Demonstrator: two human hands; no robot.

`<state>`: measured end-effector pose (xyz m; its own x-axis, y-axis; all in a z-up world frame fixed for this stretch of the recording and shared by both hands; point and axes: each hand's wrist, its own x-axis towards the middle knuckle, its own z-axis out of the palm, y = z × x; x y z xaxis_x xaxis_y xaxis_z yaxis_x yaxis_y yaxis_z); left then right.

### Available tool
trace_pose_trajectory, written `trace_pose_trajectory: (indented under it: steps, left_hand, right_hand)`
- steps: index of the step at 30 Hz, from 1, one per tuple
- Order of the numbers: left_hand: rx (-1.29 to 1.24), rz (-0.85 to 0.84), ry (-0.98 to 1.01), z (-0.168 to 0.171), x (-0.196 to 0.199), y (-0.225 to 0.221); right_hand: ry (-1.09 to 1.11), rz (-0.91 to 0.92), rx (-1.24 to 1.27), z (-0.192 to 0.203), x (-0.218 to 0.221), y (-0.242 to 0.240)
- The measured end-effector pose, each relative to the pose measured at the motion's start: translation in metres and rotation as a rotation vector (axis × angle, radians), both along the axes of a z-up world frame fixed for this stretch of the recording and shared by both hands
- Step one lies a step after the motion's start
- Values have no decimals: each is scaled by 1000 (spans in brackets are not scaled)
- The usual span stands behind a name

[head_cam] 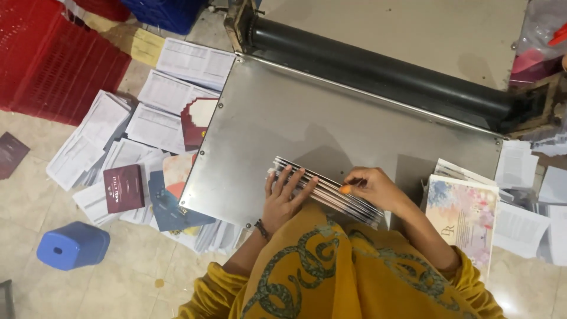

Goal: Feeding printed invitations through a roller machine for pressing or laminating.

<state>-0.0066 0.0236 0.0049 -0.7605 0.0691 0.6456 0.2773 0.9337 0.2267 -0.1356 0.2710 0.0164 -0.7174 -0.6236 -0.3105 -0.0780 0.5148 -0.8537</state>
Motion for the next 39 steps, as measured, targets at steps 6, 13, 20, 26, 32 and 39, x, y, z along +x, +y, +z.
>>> trace_pose_trajectory:
  steps: [6, 13, 20, 26, 32, 39]
  left_hand:
    - [-26, 2, 12, 3, 1, 0]
    - [-46, -3, 28, 4, -8, -1]
    - [-90, 21, 46, 17, -12, -4]
    - [-98, -18, 44, 24, -14, -6]
    - [-98, -33, 47, 27, -17, -9]
    - [40, -120, -35, 1, -13, -7]
  right_hand:
    - [305, 128, 331, 41, 2, -16]
    - [524, -121, 210, -13, -23, 11]
    - [1175, 39, 442, -96, -25, 51]
    - [1023, 274, 651, -176, -77, 65]
    - [879, -71, 535, -141, -138, 49]
    - [-23, 193, 130, 22, -21, -27]
